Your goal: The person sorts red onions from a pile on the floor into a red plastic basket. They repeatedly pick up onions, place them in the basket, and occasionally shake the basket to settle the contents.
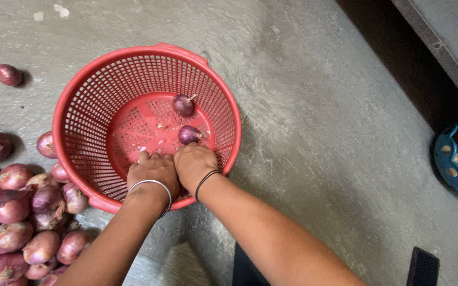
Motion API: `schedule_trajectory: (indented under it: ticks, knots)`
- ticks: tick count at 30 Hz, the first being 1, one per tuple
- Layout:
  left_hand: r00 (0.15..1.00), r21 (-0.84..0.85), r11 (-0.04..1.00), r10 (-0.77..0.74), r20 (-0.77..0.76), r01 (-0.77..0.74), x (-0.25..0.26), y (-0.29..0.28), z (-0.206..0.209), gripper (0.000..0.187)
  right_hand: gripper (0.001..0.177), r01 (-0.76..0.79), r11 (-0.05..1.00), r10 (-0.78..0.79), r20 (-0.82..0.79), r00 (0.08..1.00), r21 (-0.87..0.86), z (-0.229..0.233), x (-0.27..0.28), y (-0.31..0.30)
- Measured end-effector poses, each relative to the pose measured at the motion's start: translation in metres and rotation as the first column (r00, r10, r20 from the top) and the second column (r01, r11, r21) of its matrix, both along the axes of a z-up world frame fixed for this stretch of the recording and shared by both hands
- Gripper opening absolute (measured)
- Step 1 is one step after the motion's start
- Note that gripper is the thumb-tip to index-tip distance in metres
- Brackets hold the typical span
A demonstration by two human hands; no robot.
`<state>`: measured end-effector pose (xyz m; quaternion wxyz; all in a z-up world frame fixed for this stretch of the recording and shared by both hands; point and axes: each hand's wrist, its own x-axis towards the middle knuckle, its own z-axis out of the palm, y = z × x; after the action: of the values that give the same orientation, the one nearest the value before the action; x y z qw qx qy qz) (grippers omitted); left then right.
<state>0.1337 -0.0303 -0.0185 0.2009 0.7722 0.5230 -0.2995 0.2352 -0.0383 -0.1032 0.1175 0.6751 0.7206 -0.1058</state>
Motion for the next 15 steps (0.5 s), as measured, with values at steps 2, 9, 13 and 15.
schedule_trajectory:
  ticks: [2,9,13,15]
  knots:
    - [0.999,0.063,0.998,-0.005,0.036,0.002,-0.002,-0.001,-0.003,0.049,0.022,-0.014,1.000,0.013,-0.031,0.999,-0.014,0.005,0.002,0.000]
    - [0.967,0.385,0.920,-0.034,0.253,-0.068,-0.028,0.001,-0.012,0.045,0.024,0.007,0.998,0.006,-0.223,0.975,0.055,0.072,-0.008,0.007]
    - [0.880,0.560,0.815,-0.149,0.451,-0.149,-0.069,0.002,0.004,0.053,0.032,-0.008,0.984,0.073,-0.352,0.933,0.181,0.120,-0.036,0.008]
    - [0.813,0.589,0.774,-0.178,0.554,-0.232,-0.095,0.001,0.019,0.059,0.047,-0.025,0.976,0.108,-0.383,0.917,0.216,0.140,-0.055,0.010]
